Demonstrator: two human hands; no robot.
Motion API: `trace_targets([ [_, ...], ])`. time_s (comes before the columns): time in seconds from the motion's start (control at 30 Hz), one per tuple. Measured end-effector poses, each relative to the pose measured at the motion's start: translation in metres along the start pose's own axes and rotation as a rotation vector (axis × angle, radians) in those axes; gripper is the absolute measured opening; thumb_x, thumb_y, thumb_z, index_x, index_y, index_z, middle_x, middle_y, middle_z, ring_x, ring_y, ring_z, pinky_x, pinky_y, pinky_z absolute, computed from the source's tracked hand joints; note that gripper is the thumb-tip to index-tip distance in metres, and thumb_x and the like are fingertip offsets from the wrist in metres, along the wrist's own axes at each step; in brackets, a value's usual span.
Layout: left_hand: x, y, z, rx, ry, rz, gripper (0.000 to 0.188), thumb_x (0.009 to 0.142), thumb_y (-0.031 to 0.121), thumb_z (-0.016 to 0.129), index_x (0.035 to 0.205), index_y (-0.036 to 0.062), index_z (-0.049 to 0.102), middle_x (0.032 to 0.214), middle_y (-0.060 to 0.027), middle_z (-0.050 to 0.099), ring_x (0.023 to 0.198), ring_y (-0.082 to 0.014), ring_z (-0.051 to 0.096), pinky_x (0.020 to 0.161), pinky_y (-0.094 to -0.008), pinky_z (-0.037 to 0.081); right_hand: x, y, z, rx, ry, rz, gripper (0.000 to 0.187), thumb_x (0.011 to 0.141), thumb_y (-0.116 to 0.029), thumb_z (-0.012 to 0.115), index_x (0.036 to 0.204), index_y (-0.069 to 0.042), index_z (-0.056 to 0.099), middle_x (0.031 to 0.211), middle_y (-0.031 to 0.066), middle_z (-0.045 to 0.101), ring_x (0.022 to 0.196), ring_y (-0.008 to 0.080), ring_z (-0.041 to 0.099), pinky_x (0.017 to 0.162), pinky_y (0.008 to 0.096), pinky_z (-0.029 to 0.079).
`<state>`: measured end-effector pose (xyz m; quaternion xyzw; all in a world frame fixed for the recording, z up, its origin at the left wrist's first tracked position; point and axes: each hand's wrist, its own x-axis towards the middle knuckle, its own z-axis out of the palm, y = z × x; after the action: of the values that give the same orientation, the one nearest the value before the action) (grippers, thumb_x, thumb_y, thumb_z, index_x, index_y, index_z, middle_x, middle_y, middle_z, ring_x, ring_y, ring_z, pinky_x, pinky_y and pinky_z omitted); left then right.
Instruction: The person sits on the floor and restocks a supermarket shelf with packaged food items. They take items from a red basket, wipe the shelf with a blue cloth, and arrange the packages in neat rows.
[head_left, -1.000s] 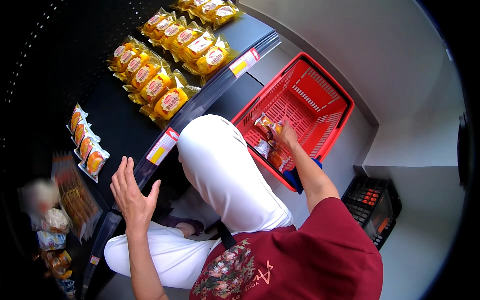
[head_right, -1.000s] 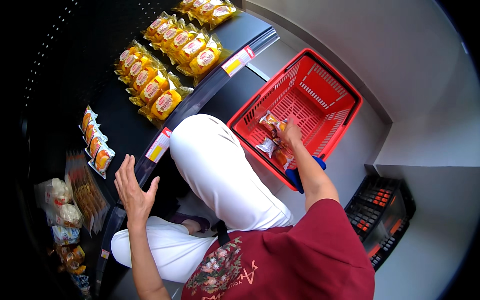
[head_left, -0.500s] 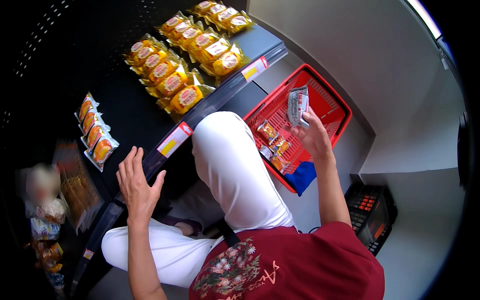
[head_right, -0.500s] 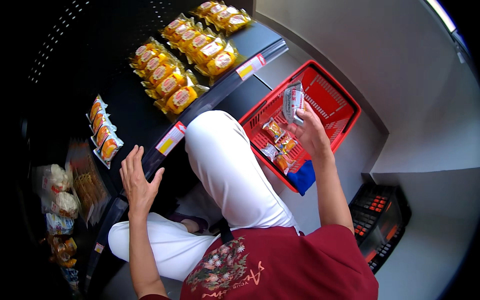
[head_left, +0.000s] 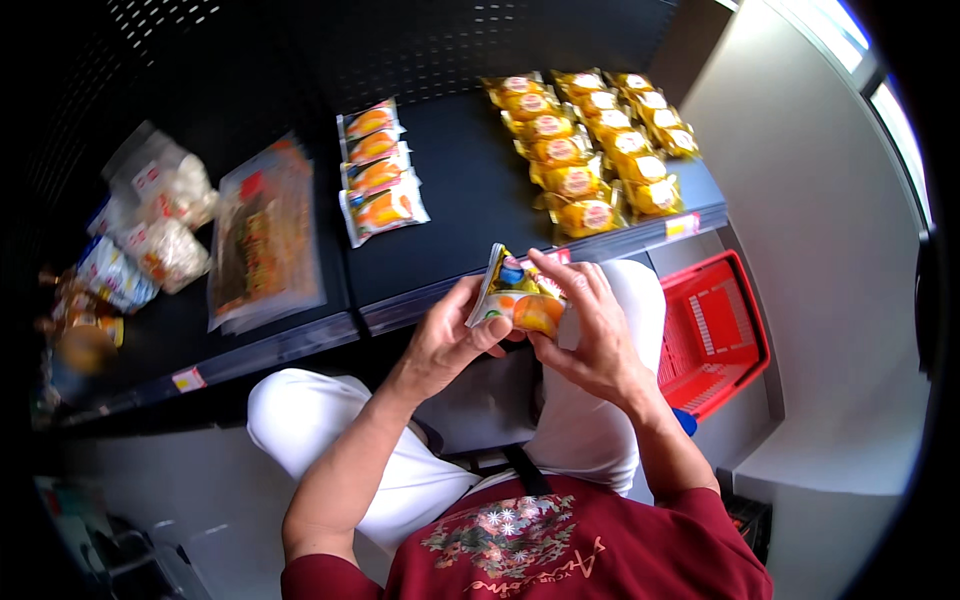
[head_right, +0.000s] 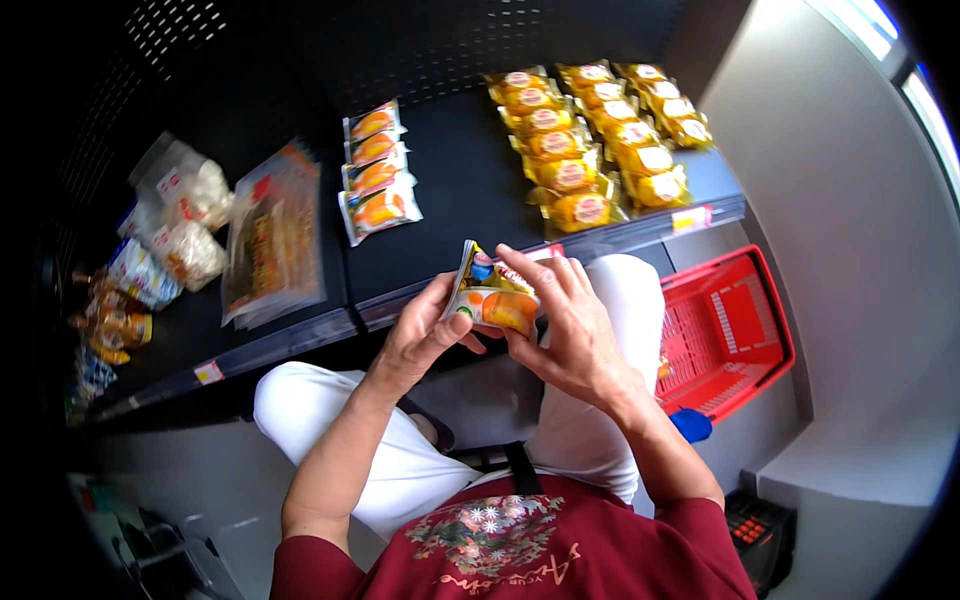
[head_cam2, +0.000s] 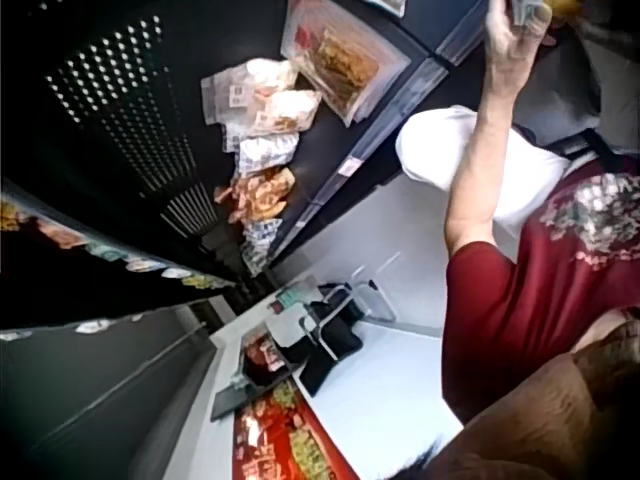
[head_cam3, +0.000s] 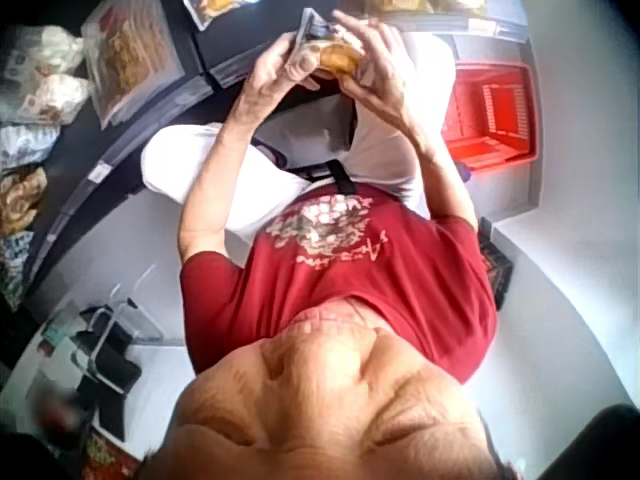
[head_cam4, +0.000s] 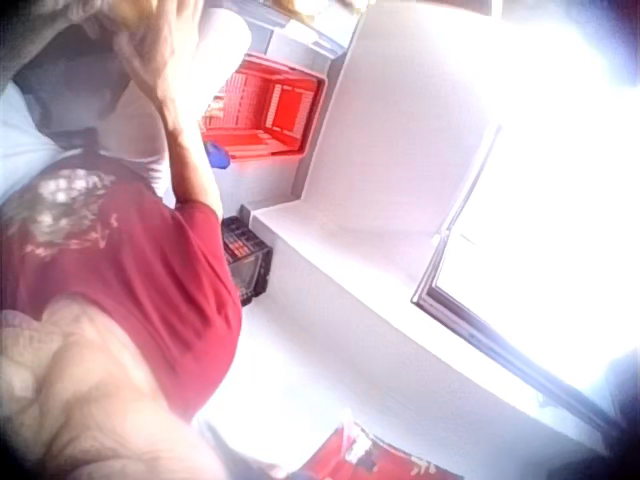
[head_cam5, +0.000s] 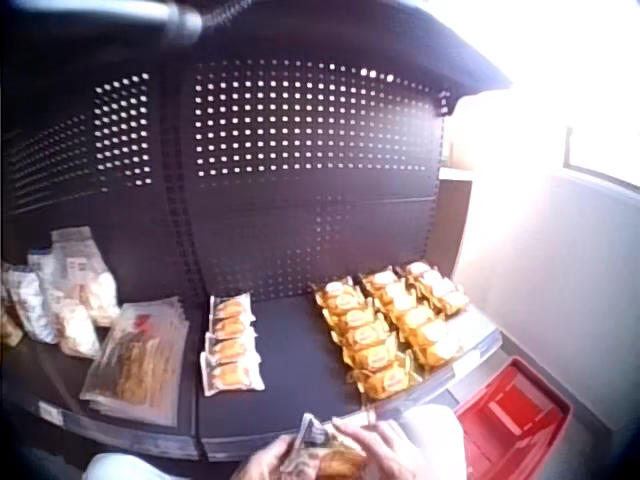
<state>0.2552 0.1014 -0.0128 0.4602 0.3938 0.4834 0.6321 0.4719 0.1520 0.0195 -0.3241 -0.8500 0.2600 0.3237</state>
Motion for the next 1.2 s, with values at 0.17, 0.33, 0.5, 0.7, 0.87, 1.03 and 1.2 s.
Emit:
trace_targets([
  [0.17, -0.013, -0.005, -0.018, 0.030, 0.192, 0.036, 0.053, 0.095, 0.033, 0.074, 0.132, 0.0027, 0.051, 0.117, -0.0076, 0.065, 0.101, -0.0124, 0.066, 0.074, -0.0253, 0.057, 0.018, -0.006, 0.030, -0.011, 0.030, -0.086, 0.086, 0.074, -0.012, 0.085, 0.150, -0.012, 0.045, 0.129, 0.0175, 0.055, 0.120, 0.0374, 0.053, 0.099, 0.0452, 0.048],
  [0.33, -0.027, -0.005, -0.027, -0.065, 0.288, 0.090, 0.040, 0.100, 0.026, 0.064, 0.130, 0.0033, 0.051, 0.119, -0.0090, 0.066, 0.102, -0.0163, 0.069, 0.081, -0.0280, 0.057, 0.016, 0.001, 0.046, 0.514, 0.113, 0.219, 0.081, 0.084, -0.015, 0.084, 0.152, -0.007, 0.042, 0.131, 0.0150, 0.060, 0.115, 0.0216, 0.061, 0.095, 0.0361, 0.053],
  [0.5, -0.034, -0.010, -0.033, -0.041, 0.333, 0.035, 0.040, 0.104, 0.032, 0.058, 0.131, 0.0042, 0.052, 0.115, -0.0093, 0.066, 0.093, -0.0164, 0.070, 0.076, -0.0274, 0.056, 0.020, 0.014, 0.067, 0.681, -0.045, 0.457, 0.040, 0.096, -0.023, 0.074, 0.125, 0.002, 0.061, 0.097, 0.0049, 0.070, 0.088, 0.0095, 0.065, 0.074, 0.0229, 0.052],
  [0.7, -0.038, -0.014, -0.054, 0.797, 0.640, 0.222, 0.030, 0.103, 0.028, 0.062, 0.117, 0.0010, 0.061, 0.094, -0.0035, 0.062, 0.075, -0.0094, 0.059, 0.066, -0.0239, 0.047, 0.048, 0.002, 0.079, 0.663, -0.041, 0.457, 0.036, 0.098, -0.013, 0.070, 0.124, 0.006, 0.058, 0.092, 0.0082, 0.071, 0.085, 0.0101, 0.067, 0.076, 0.0250, 0.054],
  [0.87, -0.032, -0.001, -0.052, 0.567, 0.792, 0.271, 0.049, 0.097, 0.019, 0.070, 0.139, 0.0021, 0.050, 0.095, -0.0051, 0.066, 0.084, -0.0118, 0.061, 0.075, -0.0288, 0.047, 0.073, 0.009, 0.094, 0.626, 0.032, 0.365, 0.036, 0.095, -0.009, 0.072, 0.123, 0.005, 0.052, 0.089, 0.0124, 0.072, 0.083, 0.0132, 0.069, 0.075, 0.0272, 0.056],
  [1.03, -0.025, -0.007, -0.057, 0.561, 0.863, 0.367, 0.043, 0.098, 0.015, 0.067, 0.135, 0.0026, 0.049, 0.103, -0.0083, 0.067, 0.088, -0.0136, 0.062, 0.078, -0.0300, 0.048, 0.093, 0.023, 0.114, 0.504, 0.068, 0.306, 0.030, 0.093, -0.010, 0.075, 0.107, 0.002, 0.052, 0.088, 0.0142, 0.073, 0.080, 0.0142, 0.070, 0.070, 0.0279, 0.056],
  [1.2, -0.021, -0.015, -0.071, 0.719, 0.890, 0.274, 0.032, 0.097, 0.008, 0.064, 0.126, 0.0020, 0.052, 0.108, -0.0126, 0.065, 0.090, -0.0241, 0.063, 0.086, -0.0385, 0.052, 0.107, 0.020, 0.117, 0.406, 0.012, 0.319, 0.024, 0.094, -0.014, 0.073, 0.098, 0.004, 0.058, 0.088, 0.0160, 0.074, 0.080, 0.0173, 0.073, 0.070, 0.0297, 0.057],
])
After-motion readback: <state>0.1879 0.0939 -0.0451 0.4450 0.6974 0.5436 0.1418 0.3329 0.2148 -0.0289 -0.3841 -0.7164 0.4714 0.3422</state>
